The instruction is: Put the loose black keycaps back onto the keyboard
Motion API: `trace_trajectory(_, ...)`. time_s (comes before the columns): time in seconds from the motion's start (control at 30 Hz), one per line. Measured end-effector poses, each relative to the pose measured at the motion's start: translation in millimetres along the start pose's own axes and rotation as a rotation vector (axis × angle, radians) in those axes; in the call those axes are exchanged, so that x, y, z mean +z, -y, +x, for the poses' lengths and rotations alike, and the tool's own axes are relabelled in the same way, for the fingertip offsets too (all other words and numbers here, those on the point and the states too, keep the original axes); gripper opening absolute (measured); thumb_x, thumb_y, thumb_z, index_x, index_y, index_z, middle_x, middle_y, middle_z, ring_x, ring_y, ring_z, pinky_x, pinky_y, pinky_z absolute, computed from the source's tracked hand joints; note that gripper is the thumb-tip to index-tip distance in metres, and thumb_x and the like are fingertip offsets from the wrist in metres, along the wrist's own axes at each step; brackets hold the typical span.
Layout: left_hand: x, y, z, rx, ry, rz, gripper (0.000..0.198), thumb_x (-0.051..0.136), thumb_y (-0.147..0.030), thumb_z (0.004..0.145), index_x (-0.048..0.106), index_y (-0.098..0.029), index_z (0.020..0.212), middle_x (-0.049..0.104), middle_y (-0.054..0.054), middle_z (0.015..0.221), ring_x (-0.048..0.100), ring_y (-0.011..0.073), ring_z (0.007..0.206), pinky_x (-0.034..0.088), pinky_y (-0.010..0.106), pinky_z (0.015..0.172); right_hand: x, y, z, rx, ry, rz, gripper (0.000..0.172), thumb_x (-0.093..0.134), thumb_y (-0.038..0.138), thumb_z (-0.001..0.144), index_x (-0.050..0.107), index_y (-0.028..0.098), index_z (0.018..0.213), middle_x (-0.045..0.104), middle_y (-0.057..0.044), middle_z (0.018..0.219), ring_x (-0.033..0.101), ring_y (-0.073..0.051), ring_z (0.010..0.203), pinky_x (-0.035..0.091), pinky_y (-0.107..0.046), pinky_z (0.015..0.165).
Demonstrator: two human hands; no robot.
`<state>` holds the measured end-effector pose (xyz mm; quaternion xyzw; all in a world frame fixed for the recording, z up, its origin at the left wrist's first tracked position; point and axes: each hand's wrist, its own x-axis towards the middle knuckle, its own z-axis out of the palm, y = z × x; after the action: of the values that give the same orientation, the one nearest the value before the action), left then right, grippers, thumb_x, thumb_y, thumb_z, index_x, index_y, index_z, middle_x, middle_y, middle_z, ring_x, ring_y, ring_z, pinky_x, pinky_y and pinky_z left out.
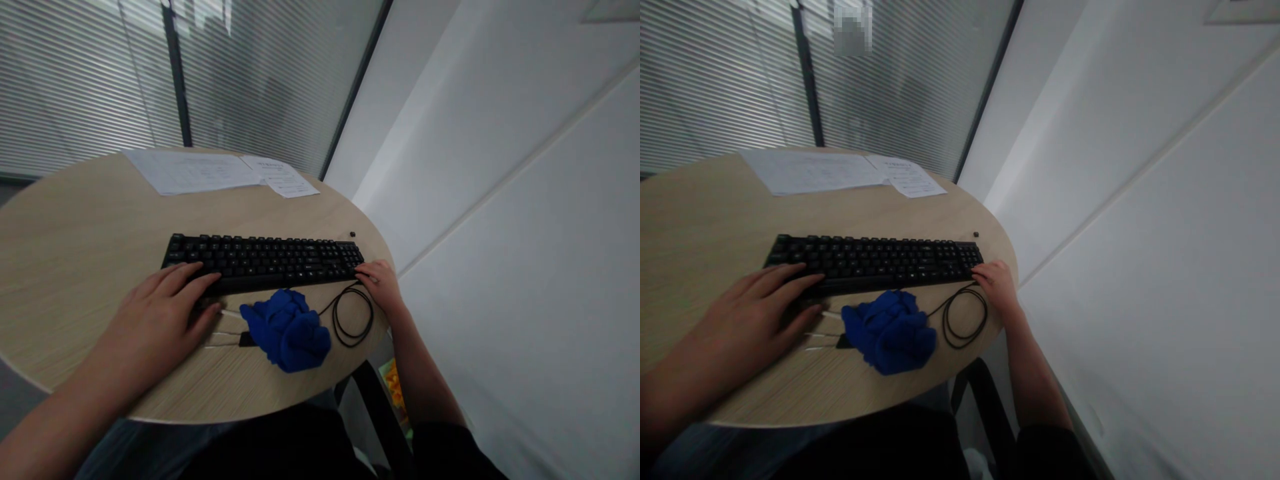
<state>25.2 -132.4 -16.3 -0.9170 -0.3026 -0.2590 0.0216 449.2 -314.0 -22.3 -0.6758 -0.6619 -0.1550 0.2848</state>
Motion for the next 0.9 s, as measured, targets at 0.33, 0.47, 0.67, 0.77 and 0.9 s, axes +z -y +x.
trace_trajectory(0.33, 1.4, 0.6, -0.2, 0.023, -0.021, 0.006, 0.066, 0.033, -0.053, 0.096, 0.067, -0.006, 0.128, 0.058, 0.024, 0.137, 0.052, 0.0424, 0.128, 0.041, 0.058, 0.11, 2.7, 0.8, 1.2, -0.048, -0.058, -0.018, 0.011, 0.07, 0.032, 0.092, 0.08, 0.028, 0.091, 0.075, -0.007, 0.108, 0.067, -0.026, 0.102, 0.049, -0.048, 0.095)
trace_trajectory(0.47, 1.5, 0.5, 1.4, 0.01, -0.013, 0.01, 0.067, 0.032, -0.053, 0.095, 0.068, -0.007, 0.127, 0.06, 0.024, 0.135, 0.054, 0.0409, 0.126, 0.042, 0.057, 0.11, 5.9, -1.7, 0.3, -0.046, -0.054, 0.005, 0.013, 0.069, 0.032, 0.092, 0.079, 0.026, 0.086, 0.073, -0.008, 0.112, 0.065, -0.026, 0.107, 0.049, -0.048, 0.097)
trace_trajectory(0.67, 5.8, 3.1, -0.1, 0.003, -0.032, 0.014, 0.067, 0.035, -0.053, 0.094, 0.069, -0.007, 0.128, 0.06, 0.023, 0.137, 0.053, 0.041, 0.126, 0.041, 0.058, 0.111, 4.2, 0.7, -4.8, 0.006, -0.168, 0.031, 0.018, 0.061, 0.025, 0.095, 0.077, 0.027, 0.103, 0.069, -0.01, 0.123, 0.062, -0.027, 0.117, 0.049, -0.049, 0.101)
trace_trajectory(0.77, 7.5, 4.9, -1.6, 0.013, -0.047, 0.009, 0.065, 0.036, -0.052, 0.094, 0.069, -0.007, 0.127, 0.06, 0.023, 0.136, 0.053, 0.0411, 0.126, 0.042, 0.058, 0.11, 3.8, 3.2, -5.9, 0.032, -0.22, 0.026, 0.025, 0.056, 0.019, 0.094, 0.075, 0.026, 0.109, 0.069, -0.01, 0.124, 0.06, -0.027, 0.118, 0.049, -0.049, 0.102)
trace_trajectory(0.9, 7.5, 4.6, -2.6, 0.01, -0.057, 0.0, 0.064, 0.037, -0.051, 0.094, 0.069, -0.008, 0.128, 0.059, 0.023, 0.137, 0.053, 0.0411, 0.127, 0.042, 0.058, 0.11, 6.9, 1.3, -4.0, -0.014, -0.141, 0.011, 0.027, 0.055, 0.01, 0.086, 0.076, 0.025, 0.092, 0.071, -0.01, 0.121, 0.062, -0.028, 0.113, 0.049, -0.05, 0.1)
